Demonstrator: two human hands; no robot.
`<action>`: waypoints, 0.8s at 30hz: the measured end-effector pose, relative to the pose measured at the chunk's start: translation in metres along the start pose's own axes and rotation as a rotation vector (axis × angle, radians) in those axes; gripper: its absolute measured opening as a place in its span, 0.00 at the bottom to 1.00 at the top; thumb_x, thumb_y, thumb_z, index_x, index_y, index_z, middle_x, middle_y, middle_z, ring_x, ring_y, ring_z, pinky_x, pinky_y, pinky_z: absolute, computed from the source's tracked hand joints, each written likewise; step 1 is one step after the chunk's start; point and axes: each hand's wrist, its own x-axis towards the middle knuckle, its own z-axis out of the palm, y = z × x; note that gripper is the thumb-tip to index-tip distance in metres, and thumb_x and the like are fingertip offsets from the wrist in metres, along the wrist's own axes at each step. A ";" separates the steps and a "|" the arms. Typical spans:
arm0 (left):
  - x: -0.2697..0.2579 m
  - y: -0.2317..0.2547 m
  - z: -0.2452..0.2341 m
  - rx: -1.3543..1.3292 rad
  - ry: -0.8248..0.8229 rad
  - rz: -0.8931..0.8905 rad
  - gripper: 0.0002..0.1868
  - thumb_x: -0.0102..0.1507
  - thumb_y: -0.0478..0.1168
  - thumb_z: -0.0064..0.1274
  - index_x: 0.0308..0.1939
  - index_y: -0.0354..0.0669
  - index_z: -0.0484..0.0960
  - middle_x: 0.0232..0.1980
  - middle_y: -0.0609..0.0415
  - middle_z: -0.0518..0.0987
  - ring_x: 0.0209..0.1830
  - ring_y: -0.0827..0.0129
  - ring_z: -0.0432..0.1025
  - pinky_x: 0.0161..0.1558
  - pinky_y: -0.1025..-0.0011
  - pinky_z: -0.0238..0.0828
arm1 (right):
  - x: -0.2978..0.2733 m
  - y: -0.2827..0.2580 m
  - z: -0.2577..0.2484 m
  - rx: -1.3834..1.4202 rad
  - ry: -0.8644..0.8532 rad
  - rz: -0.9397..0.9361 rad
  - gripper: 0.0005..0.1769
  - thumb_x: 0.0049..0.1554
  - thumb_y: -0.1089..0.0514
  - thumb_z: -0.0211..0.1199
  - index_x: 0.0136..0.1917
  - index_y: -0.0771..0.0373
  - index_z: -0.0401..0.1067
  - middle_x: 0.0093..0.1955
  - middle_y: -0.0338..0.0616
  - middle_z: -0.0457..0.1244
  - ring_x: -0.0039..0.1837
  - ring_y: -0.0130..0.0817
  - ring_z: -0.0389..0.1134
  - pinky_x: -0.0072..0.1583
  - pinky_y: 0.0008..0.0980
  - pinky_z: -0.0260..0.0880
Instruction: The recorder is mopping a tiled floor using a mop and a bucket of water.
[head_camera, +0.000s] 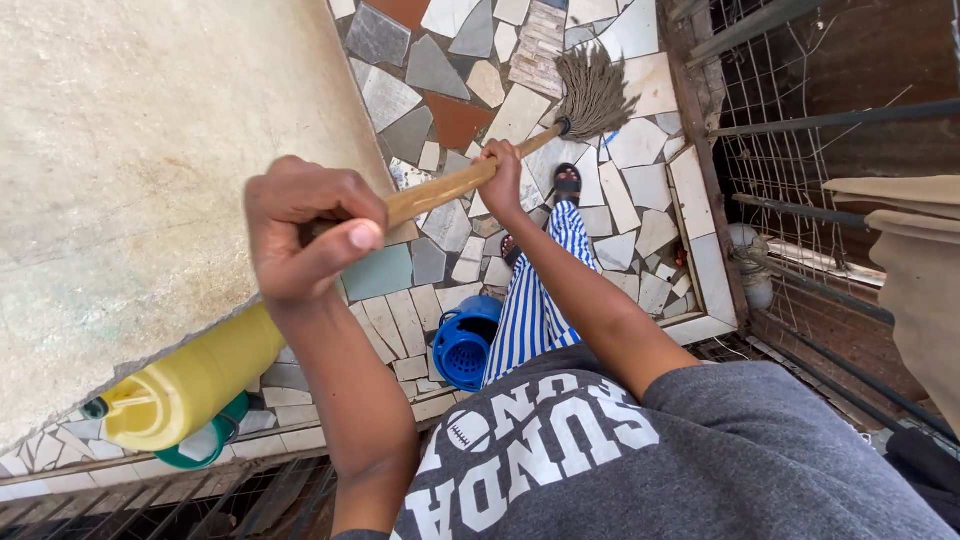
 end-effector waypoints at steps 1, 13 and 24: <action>-0.003 0.007 -0.006 0.003 0.005 -0.002 0.11 0.58 0.39 0.54 0.25 0.34 0.77 0.20 0.53 0.72 0.13 0.79 0.60 0.21 0.79 0.47 | 0.002 -0.008 0.012 0.003 -0.006 0.000 0.10 0.51 0.67 0.65 0.37 0.64 0.64 0.40 0.49 0.60 0.49 0.50 0.61 0.52 0.45 0.62; -0.046 0.025 0.020 0.466 0.176 -0.101 0.16 0.68 0.36 0.60 0.26 0.37 0.75 0.17 0.60 0.66 0.14 0.82 0.57 0.22 0.77 0.45 | -0.004 -0.027 0.157 0.609 -0.439 0.025 0.09 0.53 0.68 0.62 0.45 0.65 0.64 0.49 0.48 0.57 0.50 0.35 0.63 0.53 0.39 0.77; -0.013 0.004 0.077 0.750 0.986 0.273 0.19 0.78 0.39 0.51 0.32 0.37 0.71 0.20 0.55 0.67 0.15 0.78 0.57 0.20 0.77 0.44 | -0.014 -0.060 0.090 0.073 -0.795 -0.120 0.13 0.55 0.51 0.65 0.50 0.59 0.73 0.50 0.52 0.69 0.58 0.52 0.69 0.58 0.46 0.68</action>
